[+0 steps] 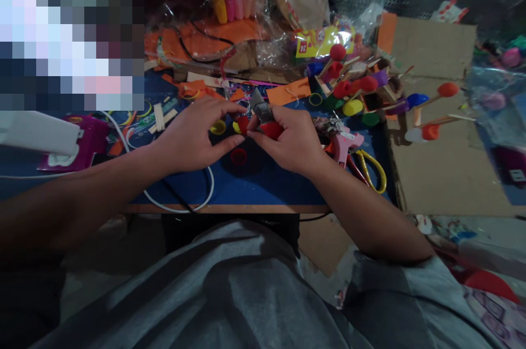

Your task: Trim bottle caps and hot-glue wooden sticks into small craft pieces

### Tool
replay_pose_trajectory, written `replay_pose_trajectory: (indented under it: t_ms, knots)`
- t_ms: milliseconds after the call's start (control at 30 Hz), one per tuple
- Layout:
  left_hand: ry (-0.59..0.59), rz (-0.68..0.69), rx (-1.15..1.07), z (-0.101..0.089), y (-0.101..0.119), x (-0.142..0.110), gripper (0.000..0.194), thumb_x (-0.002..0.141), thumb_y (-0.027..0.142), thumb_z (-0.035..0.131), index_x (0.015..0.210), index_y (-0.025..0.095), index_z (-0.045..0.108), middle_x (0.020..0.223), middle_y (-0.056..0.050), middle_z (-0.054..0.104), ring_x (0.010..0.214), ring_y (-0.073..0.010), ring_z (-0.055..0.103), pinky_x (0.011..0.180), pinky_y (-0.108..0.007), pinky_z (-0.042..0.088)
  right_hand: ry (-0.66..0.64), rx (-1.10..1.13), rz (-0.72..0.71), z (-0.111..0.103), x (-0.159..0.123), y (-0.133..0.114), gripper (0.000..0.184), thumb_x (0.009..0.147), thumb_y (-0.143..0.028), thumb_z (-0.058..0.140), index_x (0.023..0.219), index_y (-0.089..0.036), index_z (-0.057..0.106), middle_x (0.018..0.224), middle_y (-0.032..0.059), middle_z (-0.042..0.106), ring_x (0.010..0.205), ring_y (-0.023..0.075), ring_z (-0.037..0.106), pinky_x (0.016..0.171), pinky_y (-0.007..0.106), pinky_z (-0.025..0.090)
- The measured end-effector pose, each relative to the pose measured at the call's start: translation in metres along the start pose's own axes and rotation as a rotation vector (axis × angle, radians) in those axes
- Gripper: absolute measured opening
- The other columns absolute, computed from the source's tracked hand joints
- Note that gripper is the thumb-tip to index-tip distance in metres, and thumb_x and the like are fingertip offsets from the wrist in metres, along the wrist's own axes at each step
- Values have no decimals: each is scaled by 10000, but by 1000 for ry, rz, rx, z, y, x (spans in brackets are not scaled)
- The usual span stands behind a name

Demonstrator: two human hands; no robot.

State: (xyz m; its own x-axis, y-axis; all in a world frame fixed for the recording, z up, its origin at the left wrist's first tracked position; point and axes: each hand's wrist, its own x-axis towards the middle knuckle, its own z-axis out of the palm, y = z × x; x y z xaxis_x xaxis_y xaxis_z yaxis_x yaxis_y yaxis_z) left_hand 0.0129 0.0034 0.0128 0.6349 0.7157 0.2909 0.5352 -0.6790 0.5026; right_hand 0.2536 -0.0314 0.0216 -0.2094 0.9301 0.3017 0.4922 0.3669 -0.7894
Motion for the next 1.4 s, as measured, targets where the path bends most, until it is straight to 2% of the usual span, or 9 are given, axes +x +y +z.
replay_pose_trajectory:
  t_ms: [167, 400, 600, 767, 867, 1000, 1167, 1333, 1400]
  knots:
    - [-11, 2, -151, 1, 3, 1, 385, 1038, 425, 611, 1303, 176, 737, 1220, -121, 826, 1098, -278, 763, 996, -431, 581, -38, -1, -32, -1, -2, -3, 68, 878, -302, 823, 855, -245, 793, 878, 29, 833, 819, 247, 760, 839, 409, 607]
    - [209, -81, -328, 7, 1, 1, 346, 1052, 377, 627, 1341, 189, 665, 1287, -122, 792, 1126, -230, 759, 1047, -408, 612, 116, 30, -8, 1, 0, 4, 114, 933, -356, 834, 964, -261, 781, 959, 64, 819, 936, 296, 775, 947, 491, 645]
    - [267, -55, -584, 17, -9, 1, 398, 1083, 511, 651, 1335, 203, 645, 1261, -122, 782, 1119, -219, 772, 996, -368, 645, 20, 321, 88, 4, -3, 13, 275, 992, -561, 740, 1070, -299, 768, 908, 48, 765, 774, 275, 737, 772, 497, 669]
    - [236, -63, -684, 15, -12, 2, 529, 1076, 634, 655, 1397, 213, 655, 1403, -138, 759, 1256, -249, 754, 1092, -412, 636, -8, 642, 96, -5, 3, 4, 236, 792, -521, 722, 802, -305, 817, 894, 89, 781, 985, 360, 768, 989, 592, 656]
    - [185, -70, -807, 15, -10, 2, 550, 1062, 668, 666, 1396, 231, 665, 1403, -128, 758, 1313, -272, 744, 1126, -445, 637, -108, 787, 189, -11, 8, -6, 237, 652, -508, 706, 717, -322, 838, 943, 106, 801, 951, 370, 773, 924, 617, 658]
    - [57, -99, -1075, 17, -3, -1, 521, 1044, 667, 702, 1384, 277, 636, 1408, -96, 753, 1220, -266, 791, 1028, -457, 698, -161, 899, 316, -10, 8, -16, 266, 587, -507, 661, 687, -321, 824, 1012, 136, 839, 1098, 430, 790, 926, 650, 645]
    - [-66, -225, -1300, 15, 3, -5, 455, 1077, 627, 660, 1379, 292, 599, 1318, -79, 808, 1095, -270, 838, 941, -498, 717, -174, 935, 449, -10, 4, -13, 368, 573, -494, 675, 842, -349, 880, 1221, 73, 864, 922, 405, 826, 782, 641, 653]
    - [76, -107, -1184, 18, -5, 0, 458, 1118, 660, 547, 1405, 303, 543, 1024, -55, 823, 1199, -342, 840, 1022, -588, 669, -181, 972, 413, -12, 5, -11, 561, 648, -471, 673, 1145, -348, 900, 1619, 21, 708, 1027, 370, 821, 732, 536, 673]
    - [190, 29, -1053, 22, -9, 1, 418, 1127, 640, 544, 1401, 325, 522, 1101, -54, 803, 1255, -332, 818, 1061, -598, 652, -237, 1019, 369, -12, 5, -11, 624, 697, -448, 654, 1270, -333, 874, 1682, 10, 656, 1171, 366, 788, 840, 529, 697]
